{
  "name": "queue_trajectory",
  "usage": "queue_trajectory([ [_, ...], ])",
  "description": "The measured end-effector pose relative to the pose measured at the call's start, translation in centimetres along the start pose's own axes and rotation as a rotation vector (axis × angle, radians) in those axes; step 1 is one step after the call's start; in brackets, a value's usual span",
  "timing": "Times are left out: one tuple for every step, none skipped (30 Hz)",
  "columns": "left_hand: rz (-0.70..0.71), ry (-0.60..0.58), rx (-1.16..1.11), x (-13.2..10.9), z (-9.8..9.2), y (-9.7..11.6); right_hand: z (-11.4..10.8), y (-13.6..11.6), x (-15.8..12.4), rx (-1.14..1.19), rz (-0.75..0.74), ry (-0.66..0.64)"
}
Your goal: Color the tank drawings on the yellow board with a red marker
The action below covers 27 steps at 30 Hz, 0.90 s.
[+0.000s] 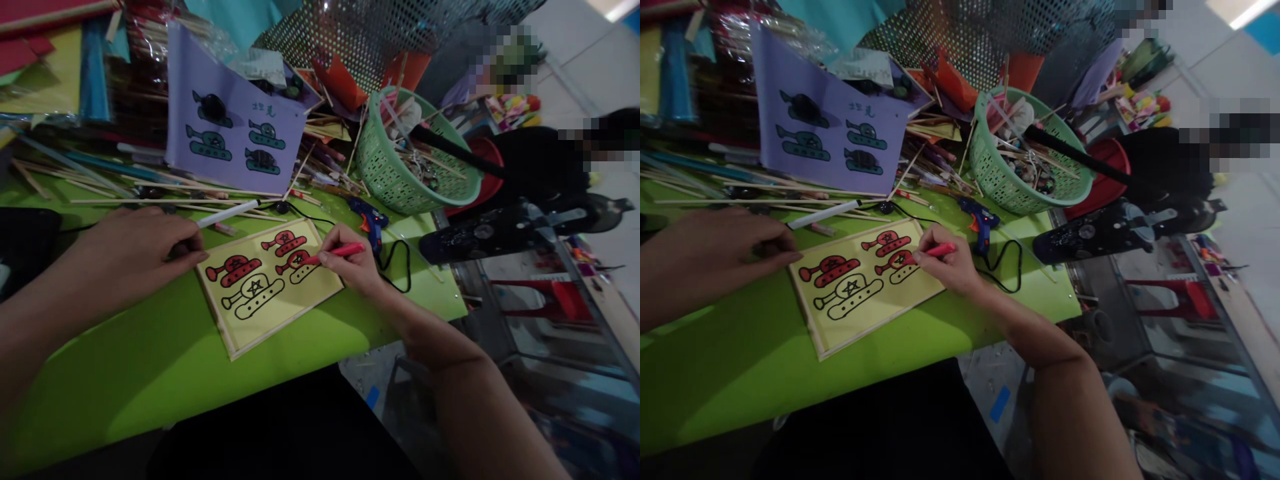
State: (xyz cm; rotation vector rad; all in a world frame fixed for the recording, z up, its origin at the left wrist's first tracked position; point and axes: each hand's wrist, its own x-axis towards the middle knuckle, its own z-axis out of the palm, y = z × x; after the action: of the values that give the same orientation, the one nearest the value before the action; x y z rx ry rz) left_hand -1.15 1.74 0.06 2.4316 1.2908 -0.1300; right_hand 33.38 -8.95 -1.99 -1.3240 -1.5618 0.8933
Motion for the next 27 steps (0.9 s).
queue_trajectory([
  [0.000, -0.001, -0.003, -0.04, 0.02, -0.09, 0.03, -0.01, -0.03, 0.000, -0.005, -0.009],
  [0.002, -0.001, -0.004, -0.08, 0.04, -0.18, 0.05, -0.02, -0.06, 0.004, -0.012, -0.015],
  [0.009, 0.001, -0.006, -0.11, 0.08, -0.26, 0.08, -0.03, -0.07, 0.011, -0.020, -0.019],
  [0.016, 0.005, -0.008, -0.11, 0.13, -0.31, 0.10, -0.04, -0.08, 0.019, -0.027, -0.019],
  [0.020, 0.009, -0.011, -0.11, 0.18, -0.35, 0.11, -0.04, -0.08, 0.026, -0.032, -0.014],
  [0.026, 0.015, -0.018, -0.09, 0.23, -0.36, 0.11, -0.05, -0.07, 0.030, -0.032, -0.007],
  [0.025, 0.021, -0.021, -0.05, 0.27, -0.34, 0.10, -0.04, -0.06, 0.030, -0.027, 0.001],
  [0.026, 0.018, -0.024, -0.02, 0.30, -0.30, 0.09, -0.04, -0.05, 0.026, -0.021, 0.007],
  [0.026, 0.017, -0.024, 0.02, 0.31, -0.23, 0.07, -0.03, -0.04, 0.021, -0.013, 0.012],
  [0.022, 0.015, -0.021, 0.05, 0.28, -0.15, 0.06, -0.02, -0.04, 0.015, -0.006, 0.015],
  [0.020, 0.010, -0.017, 0.08, 0.24, -0.04, 0.05, -0.02, -0.04, 0.011, -0.003, 0.016],
  [0.016, 0.008, -0.014, 0.10, 0.17, 0.07, 0.06, -0.02, -0.04, 0.010, -0.004, 0.014],
  [0.015, 0.003, -0.012, 0.11, 0.09, 0.17, 0.07, -0.03, -0.03, 0.012, -0.008, 0.011],
  [0.014, -0.001, -0.012, 0.12, 0.00, 0.27, 0.09, -0.05, -0.02, 0.017, -0.014, 0.009],
  [0.018, -0.006, -0.016, 0.12, -0.06, 0.34, 0.11, -0.07, 0.00, 0.023, -0.021, 0.008],
  [0.019, -0.001, -0.010, 0.12, -0.11, 0.38, 0.13, -0.10, 0.02, 0.028, -0.026, 0.009],
  [0.023, 0.001, -0.006, 0.11, -0.12, 0.40, 0.14, -0.13, 0.03, 0.030, -0.026, 0.013],
  [0.026, 0.006, -0.001, 0.11, -0.11, 0.38, 0.14, -0.16, 0.05, 0.030, -0.025, 0.019],
  [0.026, 0.013, 0.003, 0.09, -0.06, 0.33, 0.14, -0.20, 0.06, 0.028, -0.023, 0.025],
  [0.030, 0.019, 0.005, 0.08, 0.02, 0.26, 0.14, -0.22, 0.07, 0.025, -0.021, 0.030],
  [0.036, 0.028, 0.006, 0.06, 0.11, 0.15, 0.14, -0.25, 0.06, 0.020, -0.021, 0.028],
  [0.047, 0.035, 0.002, 0.04, 0.21, 0.03, 0.15, -0.27, 0.05, 0.016, -0.021, 0.024],
  [0.062, 0.041, -0.003, 0.03, 0.30, -0.11, 0.15, -0.27, 0.03, 0.014, -0.023, 0.015],
  [0.075, 0.048, -0.007, 0.02, 0.39, -0.24, 0.16, -0.27, 0.01, 0.013, -0.025, 0.007],
  [0.085, 0.052, -0.010, 0.02, 0.47, -0.37, 0.17, -0.25, -0.01, 0.015, -0.027, 0.002],
  [0.092, 0.053, -0.011, 0.02, 0.54, -0.48, 0.17, -0.22, -0.02, 0.018, -0.028, 0.001],
  [0.093, 0.056, -0.010, 0.04, 0.58, -0.56, 0.17, -0.19, -0.03, 0.019, -0.027, 0.005],
])
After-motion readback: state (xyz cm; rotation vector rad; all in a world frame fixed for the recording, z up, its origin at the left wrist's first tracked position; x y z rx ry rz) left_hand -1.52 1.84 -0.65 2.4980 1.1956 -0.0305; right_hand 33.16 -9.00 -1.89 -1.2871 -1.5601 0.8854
